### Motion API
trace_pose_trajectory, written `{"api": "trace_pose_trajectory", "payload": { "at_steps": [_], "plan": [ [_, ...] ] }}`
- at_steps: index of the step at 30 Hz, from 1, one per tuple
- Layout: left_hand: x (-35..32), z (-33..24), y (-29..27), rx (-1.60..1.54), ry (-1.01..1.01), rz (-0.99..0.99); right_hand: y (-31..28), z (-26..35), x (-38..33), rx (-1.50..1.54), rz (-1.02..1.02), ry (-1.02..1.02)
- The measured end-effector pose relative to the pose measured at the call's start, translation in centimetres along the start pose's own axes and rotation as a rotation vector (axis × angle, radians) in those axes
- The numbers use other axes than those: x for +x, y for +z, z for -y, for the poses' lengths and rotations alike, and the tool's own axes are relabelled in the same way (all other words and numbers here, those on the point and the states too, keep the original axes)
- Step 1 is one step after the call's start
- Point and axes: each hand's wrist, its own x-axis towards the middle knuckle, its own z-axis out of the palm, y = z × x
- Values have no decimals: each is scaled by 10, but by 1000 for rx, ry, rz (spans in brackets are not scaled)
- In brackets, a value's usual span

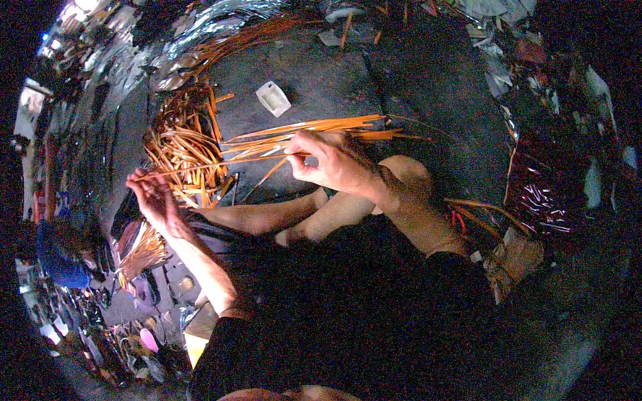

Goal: The person sits on the floor and strips the orange insulation from copper wires by hand. They pull the insulation off in strips and place the stripped wires into a pile, occasionally using a white plastic tool to assist with the process.

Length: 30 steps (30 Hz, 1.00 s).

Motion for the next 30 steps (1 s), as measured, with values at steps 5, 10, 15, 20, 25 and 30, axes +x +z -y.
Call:
{"api": "trace_pose_trajectory", "payload": {
  "at_steps": [5,10,15,20,25,30],
  "plan": [
    [14,-30,-27,-102,-26,-2,-7,-6,-9,-27,17,15],
    [21,-42,-34,-123,-20,1,-15,-7,-14,-48,38,26],
    [36,-53,-54,-97,-30,7,-24,-6,-18,-95,41,36],
    [43,-65,-64,-127,-45,15,-35,-12,-26,-41,47,75],
    [54,-63,-75,-84,-73,9,-51,-13,-31,-88,53,151],
    [65,-31,-75,-34,-147,-97,-75,-25,-45,-98,13,238]
  ]
}}
